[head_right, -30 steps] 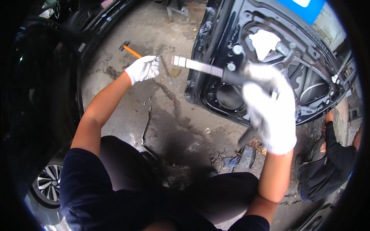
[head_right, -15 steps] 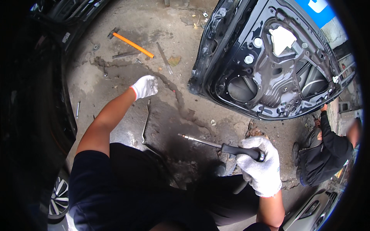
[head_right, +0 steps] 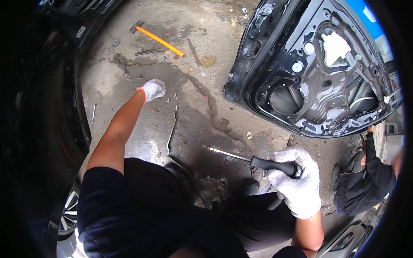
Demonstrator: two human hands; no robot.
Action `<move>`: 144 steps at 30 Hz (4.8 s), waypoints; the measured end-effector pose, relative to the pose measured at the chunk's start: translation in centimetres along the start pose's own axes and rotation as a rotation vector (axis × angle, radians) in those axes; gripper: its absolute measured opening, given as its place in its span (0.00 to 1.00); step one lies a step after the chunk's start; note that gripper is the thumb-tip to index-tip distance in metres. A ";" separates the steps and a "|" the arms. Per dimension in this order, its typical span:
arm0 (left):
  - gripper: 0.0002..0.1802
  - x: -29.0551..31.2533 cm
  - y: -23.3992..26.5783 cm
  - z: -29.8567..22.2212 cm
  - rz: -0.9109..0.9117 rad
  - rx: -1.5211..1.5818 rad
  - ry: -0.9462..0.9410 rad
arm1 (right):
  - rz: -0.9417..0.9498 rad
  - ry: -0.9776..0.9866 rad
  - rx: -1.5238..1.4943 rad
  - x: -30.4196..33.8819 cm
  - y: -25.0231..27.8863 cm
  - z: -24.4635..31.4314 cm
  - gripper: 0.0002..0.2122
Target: The person uses a screwdriver and wrench to remove and install fasteners on the interior panel of a car door. They repeatedly tighten and loosen screws and bolts while another person works nearby.
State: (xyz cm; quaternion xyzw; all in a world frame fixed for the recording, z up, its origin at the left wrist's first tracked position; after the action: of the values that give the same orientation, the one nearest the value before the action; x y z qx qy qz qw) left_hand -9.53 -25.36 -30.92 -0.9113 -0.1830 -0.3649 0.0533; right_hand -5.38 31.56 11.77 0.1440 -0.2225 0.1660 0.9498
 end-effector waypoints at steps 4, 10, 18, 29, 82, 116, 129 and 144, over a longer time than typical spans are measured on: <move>0.16 0.1 -0.9 1.3 0.031 0.100 0.105 | 0.004 0.009 0.046 0.0 0.1 -0.1 0.15; 0.43 1.4 -4.0 1.9 0.105 -0.066 0.200 | -0.037 0.002 0.077 0.5 0.9 0.0 0.15; 0.44 1.8 -5.3 0.4 0.104 -0.386 0.189 | -0.027 0.001 0.061 1.1 0.8 0.3 0.17; 0.31 2.7 -2.5 -3.9 -0.266 -1.073 -0.128 | 0.194 0.194 0.284 1.1 -1.8 1.8 0.13; 0.18 15.4 -20.9 -11.1 -0.100 -1.445 -0.836 | 0.320 1.025 1.320 -19.4 -9.5 -3.1 0.10; 0.33 41.5 -30.7 -13.8 0.515 -1.748 -0.525 | -0.877 0.723 1.296 -23.4 16.8 18.0 0.07; 0.35 40.9 -28.6 -13.7 0.559 -1.709 -0.347 | -0.826 0.751 1.318 -24.5 16.4 17.7 0.08; 0.59 28.5 -39.8 -23.6 -0.053 -0.907 -0.879 | -1.044 0.723 -0.080 -21.9 26.7 8.9 0.23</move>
State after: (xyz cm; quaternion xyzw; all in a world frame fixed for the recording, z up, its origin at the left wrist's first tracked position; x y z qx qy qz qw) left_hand -20.57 14.51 4.28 -0.9032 -0.0377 0.0013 -0.4275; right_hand -37.38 47.06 14.42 0.1329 0.2056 -0.2893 0.9254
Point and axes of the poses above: each hand's wrist, its own x-axis away from the middle knuckle, its own y-axis out of the back of the hand, z = x × y, the point moved 10 cm from there along -x, towards the middle knuckle, and after that the axes turned 3 degrees about -x, right-handed, at the moved point
